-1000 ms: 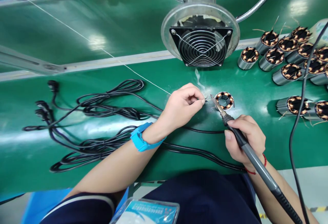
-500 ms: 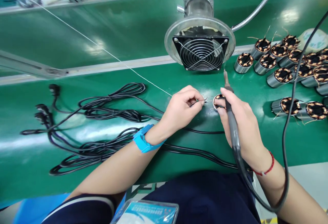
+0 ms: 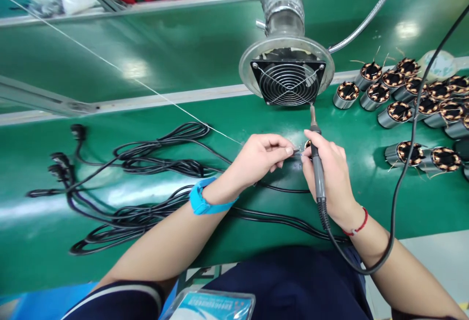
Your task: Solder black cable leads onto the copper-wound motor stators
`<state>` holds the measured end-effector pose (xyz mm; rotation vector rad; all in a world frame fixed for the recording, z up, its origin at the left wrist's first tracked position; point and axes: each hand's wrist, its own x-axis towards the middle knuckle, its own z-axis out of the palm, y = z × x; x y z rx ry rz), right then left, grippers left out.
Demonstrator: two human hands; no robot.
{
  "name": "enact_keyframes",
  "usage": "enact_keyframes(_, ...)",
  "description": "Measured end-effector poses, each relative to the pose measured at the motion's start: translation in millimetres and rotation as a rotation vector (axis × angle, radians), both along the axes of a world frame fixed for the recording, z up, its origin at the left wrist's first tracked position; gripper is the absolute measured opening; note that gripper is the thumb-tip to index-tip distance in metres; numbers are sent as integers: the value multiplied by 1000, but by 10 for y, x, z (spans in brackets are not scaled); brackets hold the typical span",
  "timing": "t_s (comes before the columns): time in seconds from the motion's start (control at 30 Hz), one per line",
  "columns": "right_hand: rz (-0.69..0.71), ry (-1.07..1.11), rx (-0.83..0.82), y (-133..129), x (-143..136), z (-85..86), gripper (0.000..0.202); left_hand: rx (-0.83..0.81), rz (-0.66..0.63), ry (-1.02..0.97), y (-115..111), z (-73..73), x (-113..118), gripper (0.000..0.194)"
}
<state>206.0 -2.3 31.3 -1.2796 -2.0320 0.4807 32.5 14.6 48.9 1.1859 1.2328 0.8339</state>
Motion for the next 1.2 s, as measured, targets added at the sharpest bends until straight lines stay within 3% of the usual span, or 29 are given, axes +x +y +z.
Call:
enact_keyframes(0.2, 6, 124, -2, 6, -10, -8, 48, 633, -14, 210, -69, -99, 4, 13)
enact_keyframes(0.43, -41, 211, -18, -1, -40, -23, 46, 884, -101, 439, -93, -126, -2, 13)
enact_keyframes(0.57, 24, 175, -35, 18, 17, -31, 48, 849, -94, 454, -84, -140, -1, 16)
enact_keyframes(0.73, 123, 57, -12, 67, 145, -51, 51, 607, -68, 410, -66, -122, -5, 17)
enact_keyframes(0.93, 25, 9, 66, 138, 101, -85, 49, 383, -10, 307, -49, -85, 21, 15)
enact_keyframes(1.2, -32, 79, 133, -64, 234, 1, 43, 319, 14, 249, -76, -134, 76, 15)
